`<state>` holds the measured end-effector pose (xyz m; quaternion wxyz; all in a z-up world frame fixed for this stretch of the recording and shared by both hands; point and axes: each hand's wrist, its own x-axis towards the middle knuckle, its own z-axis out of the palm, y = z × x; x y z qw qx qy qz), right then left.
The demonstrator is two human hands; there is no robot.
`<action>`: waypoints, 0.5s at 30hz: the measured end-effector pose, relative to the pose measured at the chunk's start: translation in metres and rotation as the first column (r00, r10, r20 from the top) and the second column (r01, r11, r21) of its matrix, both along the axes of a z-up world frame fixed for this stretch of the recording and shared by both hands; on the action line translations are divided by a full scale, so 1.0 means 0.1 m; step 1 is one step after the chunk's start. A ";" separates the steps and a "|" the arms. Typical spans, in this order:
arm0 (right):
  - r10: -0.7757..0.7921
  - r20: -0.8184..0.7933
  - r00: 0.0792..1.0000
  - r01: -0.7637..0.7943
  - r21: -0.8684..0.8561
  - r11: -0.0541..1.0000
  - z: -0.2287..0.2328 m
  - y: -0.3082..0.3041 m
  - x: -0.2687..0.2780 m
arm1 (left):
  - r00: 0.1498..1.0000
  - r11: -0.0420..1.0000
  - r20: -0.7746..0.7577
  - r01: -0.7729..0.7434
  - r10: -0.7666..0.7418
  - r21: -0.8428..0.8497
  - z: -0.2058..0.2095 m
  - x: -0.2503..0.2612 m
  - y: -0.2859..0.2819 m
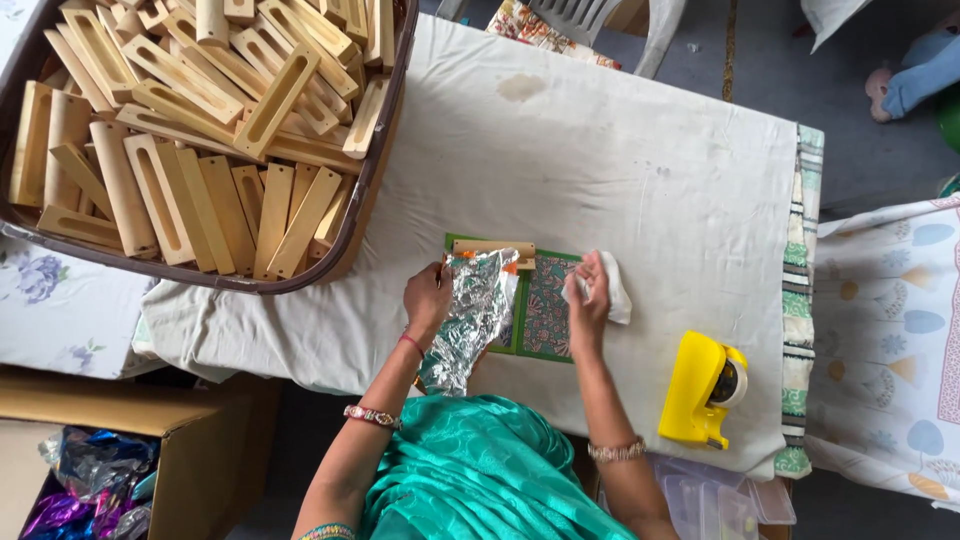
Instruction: Cleaning and wiping down wooden blocks and preparing them for packaging.
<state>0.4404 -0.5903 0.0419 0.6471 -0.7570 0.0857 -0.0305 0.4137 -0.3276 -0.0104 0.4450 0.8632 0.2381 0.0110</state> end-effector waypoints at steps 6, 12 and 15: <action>0.228 0.316 0.921 -0.070 -0.442 0.894 -0.01 0.66 -0.64 | 1.000 0.999 -0.004 -0.026 0.027 0.039 0.27 0.06 -0.13; -0.089 -0.372 0.924 0.160 0.164 0.973 -0.99 0.26 -0.08 | 0.999 0.999 0.031 -0.027 0.028 -0.039 0.03 0.11 0.06; -0.016 -0.163 0.987 0.057 0.248 0.967 -1.57 -0.09 0.17 | 0.965 0.998 0.261 0.009 0.006 -0.057 -0.35 0.15 0.25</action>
